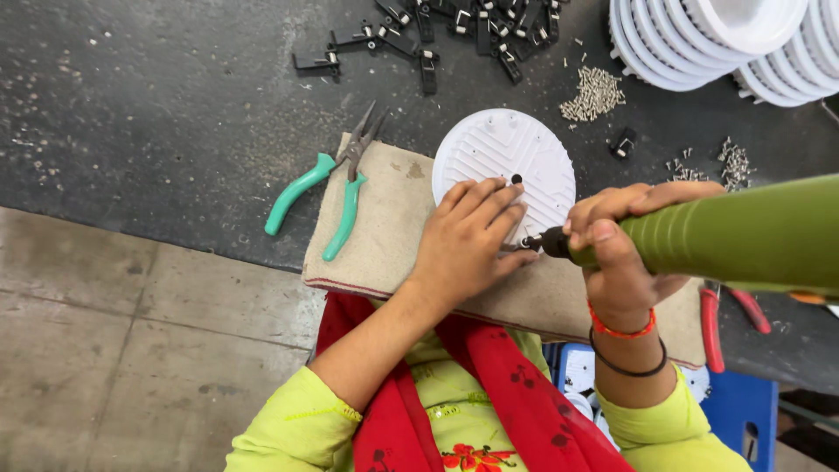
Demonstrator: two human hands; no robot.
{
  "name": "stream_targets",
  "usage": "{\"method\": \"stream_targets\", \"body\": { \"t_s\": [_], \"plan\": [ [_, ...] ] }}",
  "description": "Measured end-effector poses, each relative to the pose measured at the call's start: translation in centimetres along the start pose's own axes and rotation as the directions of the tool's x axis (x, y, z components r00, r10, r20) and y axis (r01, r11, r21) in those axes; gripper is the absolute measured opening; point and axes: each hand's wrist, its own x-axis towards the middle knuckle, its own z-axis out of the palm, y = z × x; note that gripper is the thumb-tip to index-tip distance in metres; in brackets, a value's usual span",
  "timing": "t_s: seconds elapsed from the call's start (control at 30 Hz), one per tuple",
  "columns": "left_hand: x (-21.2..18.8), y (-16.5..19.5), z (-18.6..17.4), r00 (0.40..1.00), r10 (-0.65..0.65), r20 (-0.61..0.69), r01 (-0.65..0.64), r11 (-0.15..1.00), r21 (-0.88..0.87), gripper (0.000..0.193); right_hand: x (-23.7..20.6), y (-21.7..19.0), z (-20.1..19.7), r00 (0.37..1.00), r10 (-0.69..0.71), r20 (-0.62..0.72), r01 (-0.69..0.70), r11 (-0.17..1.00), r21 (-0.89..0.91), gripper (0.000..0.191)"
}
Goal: The person attaches black mounting clips to a white round plastic lamp housing on a workbench, picking clips and small screws from the table and driving each screw with a green electric screwdriver. They rotate the housing to reach different positions, then place the finished housing onto a stack of completed housings.
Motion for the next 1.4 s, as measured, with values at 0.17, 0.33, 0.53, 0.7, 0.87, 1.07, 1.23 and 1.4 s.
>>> {"method": "stream_targets", "body": {
  "t_s": [0.17,0.33,0.53,0.7,0.87,1.07,1.23,1.4],
  "plan": [
    [-0.1,0.2,0.0,1.000,-0.011,-0.003,0.011,1.000,0.004,0.054,0.1,0.9,-0.8,0.999,-0.020,0.043,0.017,0.998,0.067,0.029],
    [-0.1,0.7,0.2,1.000,-0.022,-0.013,0.022,1.000,0.016,0.055,-0.1,0.9,-0.9,0.998,0.021,0.057,-0.027,0.994,0.104,0.031],
    [-1.6,4.7,1.6,0.996,-0.093,-0.013,0.092,0.992,-0.091,0.061,1.3,-1.8,-2.6,0.999,-0.006,-0.047,0.016,0.979,0.204,0.027],
    [-3.2,5.2,0.5,0.947,-0.181,0.265,0.238,0.951,-0.198,0.035,2.7,-5.8,-5.6,0.994,-0.070,-0.090,0.085,0.980,0.180,0.026],
    [-1.4,-1.7,-1.8,1.000,0.017,0.023,-0.021,0.980,0.197,0.073,1.6,-7.0,-6.9,0.989,-0.061,-0.136,0.081,0.986,0.147,0.028],
    [6.2,-8.2,-0.9,0.963,-0.065,0.263,0.078,0.996,-0.037,0.034,0.4,-4.9,-5.9,0.983,-0.061,-0.172,0.091,0.981,0.173,0.028],
    [9.1,-8.3,2.4,0.961,-0.109,0.256,0.155,0.973,-0.169,0.022,-1.0,-3.2,-4.4,0.979,-0.066,-0.194,0.097,0.983,0.155,0.027],
    [8.5,-7.9,3.0,0.965,-0.177,0.193,0.218,0.951,-0.220,0.023,-1.9,-2.0,-4.1,0.984,-0.048,-0.169,0.075,0.985,0.155,0.026]
  ]
}}
